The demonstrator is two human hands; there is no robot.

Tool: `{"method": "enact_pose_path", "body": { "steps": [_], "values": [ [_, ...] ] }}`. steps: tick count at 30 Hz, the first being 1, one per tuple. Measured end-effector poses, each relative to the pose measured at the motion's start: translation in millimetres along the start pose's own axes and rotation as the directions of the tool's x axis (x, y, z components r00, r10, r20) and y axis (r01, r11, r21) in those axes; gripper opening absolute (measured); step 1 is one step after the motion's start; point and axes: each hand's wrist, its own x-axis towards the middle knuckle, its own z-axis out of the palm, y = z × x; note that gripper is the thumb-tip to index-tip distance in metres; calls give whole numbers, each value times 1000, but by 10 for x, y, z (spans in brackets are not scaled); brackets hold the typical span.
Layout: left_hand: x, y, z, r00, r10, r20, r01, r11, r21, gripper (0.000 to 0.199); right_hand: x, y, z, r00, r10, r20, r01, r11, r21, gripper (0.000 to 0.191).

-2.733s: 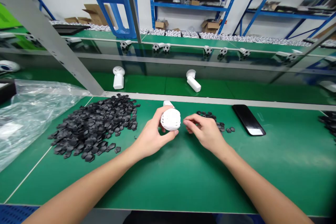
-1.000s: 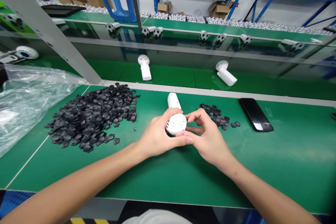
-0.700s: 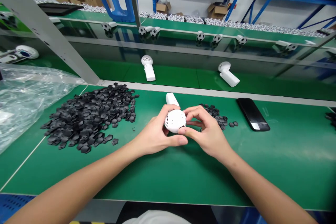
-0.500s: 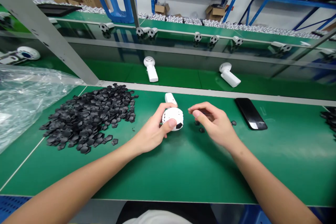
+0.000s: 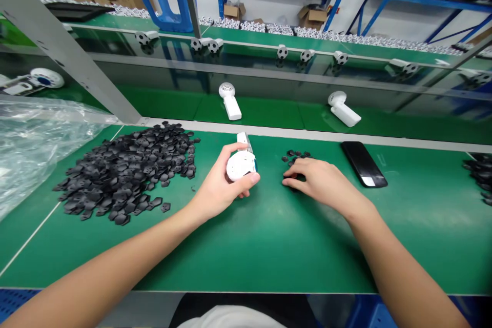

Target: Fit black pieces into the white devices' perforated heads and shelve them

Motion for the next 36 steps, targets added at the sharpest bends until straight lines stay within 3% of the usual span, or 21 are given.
{"method": "enact_pose_path", "body": {
  "steps": [6,9,11,13,16,19,22,26,30,36],
  "values": [
    [32,-63,67,999,-35,41,39,995,-93,60,-9,-78,48,992,-93,-91,85,993,-85,26],
    [35,-117,77,999,-22,42,25,997,-77,60,25,-147,80,979,-51,-196,86,981,172,28],
    [27,-147,69,999,3,53,-2,1000,-27,60,42,-206,99,984,60,-166,34,859,511,26],
    [12,-160,60,998,35,58,-38,998,55,59,43,-273,111,988,145,-52,-53,637,769,26],
    [-14,-133,56,995,81,57,-91,972,215,54,20,-370,123,984,165,66,-123,366,922,28],
    [-29,-79,55,992,108,65,-124,929,348,53,-4,-430,134,984,153,93,-127,231,965,26],
    [-38,-70,52,989,122,77,-143,898,417,55,-6,-455,148,990,122,76,-99,195,976,24],
    [-61,-147,66,966,233,114,-258,838,480,55,3,-485,186,995,73,62,-75,190,979,21],
    [-96,-177,93,945,292,151,-327,800,502,54,-15,-545,211,992,56,111,-120,203,972,20],
    [-130,-55,101,913,347,214,-407,766,497,56,-51,-578,159,985,52,163,-170,214,962,20]
  ]
}}
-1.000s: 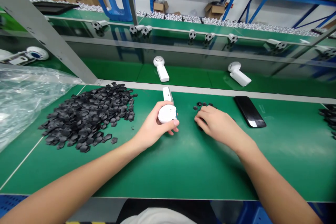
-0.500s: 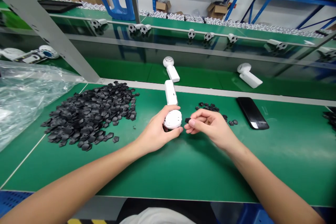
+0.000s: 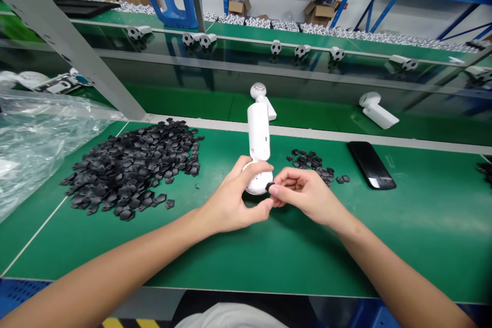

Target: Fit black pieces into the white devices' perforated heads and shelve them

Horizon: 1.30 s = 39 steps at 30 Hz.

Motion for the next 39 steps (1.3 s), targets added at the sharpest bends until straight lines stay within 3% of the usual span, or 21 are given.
{"method": "enact_pose_path", "body": {
  "steps": [7,13,17,22,29,35,37,39],
  "values": [
    [10,52,-5,994,-105,24,105,994,32,53,-6,16,56,997,-43,-59,41,999,-33,20],
    [19,71,-29,995,-94,-31,92,995,-38,52,-28,-8,76,991,-107,-78,104,994,-37,20],
    [16,73,-40,996,-87,-11,87,996,-24,55,-28,1,101,992,-101,-77,96,993,-73,23],
    [8,86,2,995,-87,-41,87,996,-4,60,-25,26,159,981,-116,-156,97,987,-125,28],
    [-51,216,20,993,-14,-115,14,1000,-4,49,-113,-21,212,975,-94,-200,63,985,-158,32],
    [-51,236,-16,977,180,-111,-175,983,51,35,-134,10,236,983,-120,-141,108,990,-90,32],
    [-35,211,-10,977,183,-106,-177,982,61,34,-116,33,229,984,-116,-135,107,992,-71,32],
    [-13,169,17,989,108,-96,-107,994,25,37,-88,34,190,987,-94,-132,83,993,-89,32]
  ]
}}
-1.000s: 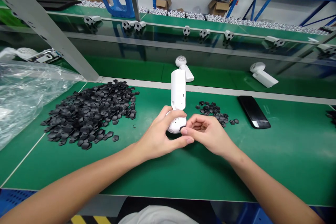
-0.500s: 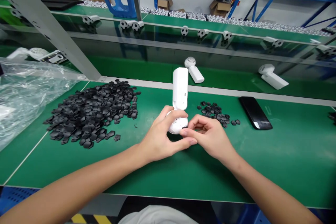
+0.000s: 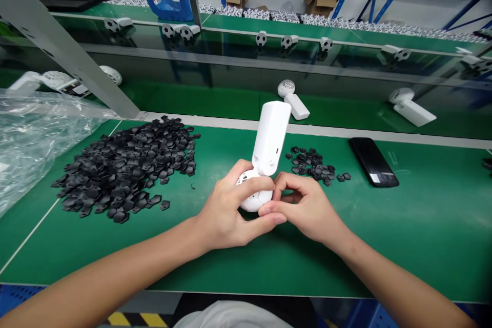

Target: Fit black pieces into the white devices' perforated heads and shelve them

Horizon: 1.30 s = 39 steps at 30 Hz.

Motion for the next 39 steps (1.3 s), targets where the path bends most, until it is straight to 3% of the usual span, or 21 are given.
{"method": "enact_pose_path", "body": {
  "steps": [4,7,10,12,17,21,23,25,26,28,30,32,34,39],
  "values": [
    [26,-112,80,975,-215,50,221,963,-154,42,96,-82,-241,997,-27,71,41,980,-195,35],
    [28,-176,90,960,-270,78,280,945,-168,42,141,-171,-542,991,-20,133,66,934,-351,45],
    [26,-214,56,946,-315,75,323,935,-144,37,142,-196,-807,986,82,144,37,737,-675,29],
    [33,-237,29,935,-349,60,355,921,-160,31,135,-173,-908,973,162,163,26,628,-778,19],
    [64,-287,-20,909,-415,47,415,887,-202,39,115,-122,-903,960,217,178,13,599,-801,19],
    [62,-295,-24,915,-403,-6,394,898,-197,81,97,-91,-793,974,219,67,-48,483,-874,48],
    [59,-298,-12,901,-433,-34,412,878,-245,106,97,-66,-755,976,212,56,-39,417,-908,51],
    [63,-306,0,883,-465,-60,427,851,-305,111,102,-51,-743,981,179,75,8,350,-937,49],
    [66,-312,3,876,-479,-60,437,838,-326,105,106,-50,-744,983,161,87,30,329,-944,47],
    [72,-323,3,866,-499,-30,461,819,-341,80,118,-60,-746,978,171,118,44,384,-922,46],
    [74,-328,-2,864,-503,25,482,812,-330,65,134,-75,-725,968,194,160,21,571,-821,44],
    [71,-321,-6,874,-482,60,478,832,-283,62,149,-79,-662,967,181,177,-32,782,-622,42],
    [65,-308,-5,892,-445,76,450,869,-205,60,157,-64,-561,978,141,152,-69,912,-404,39],
    [39,-298,18,928,-354,114,367,923,-117,61,149,26,-294,992,74,102,-64,993,-97,27]
  ]
}}
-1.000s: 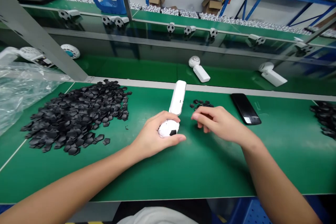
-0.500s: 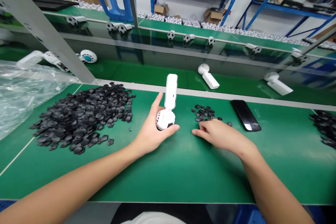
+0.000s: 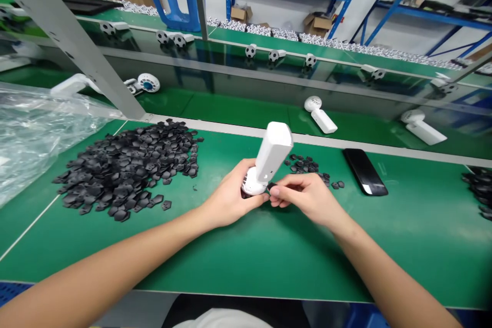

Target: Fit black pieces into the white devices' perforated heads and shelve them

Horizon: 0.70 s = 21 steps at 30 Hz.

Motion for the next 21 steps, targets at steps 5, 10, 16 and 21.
{"method": "enact_pose_path", "body": {
  "steps": [5,10,16,21],
  "values": [
    [-27,-19,12,997,59,57,-61,998,24,58,10,63,70,1000,18,21,-19,999,40,23],
    [-34,48,-15,993,77,92,-83,994,67,61,5,104,92,998,70,-5,-70,996,48,33],
    [-34,30,26,998,53,47,-56,995,77,64,-5,94,188,991,60,-117,-62,998,-19,43],
    [-48,-12,88,997,77,-25,-75,995,58,58,2,160,202,984,134,-114,-132,991,17,37]
  ]
}}
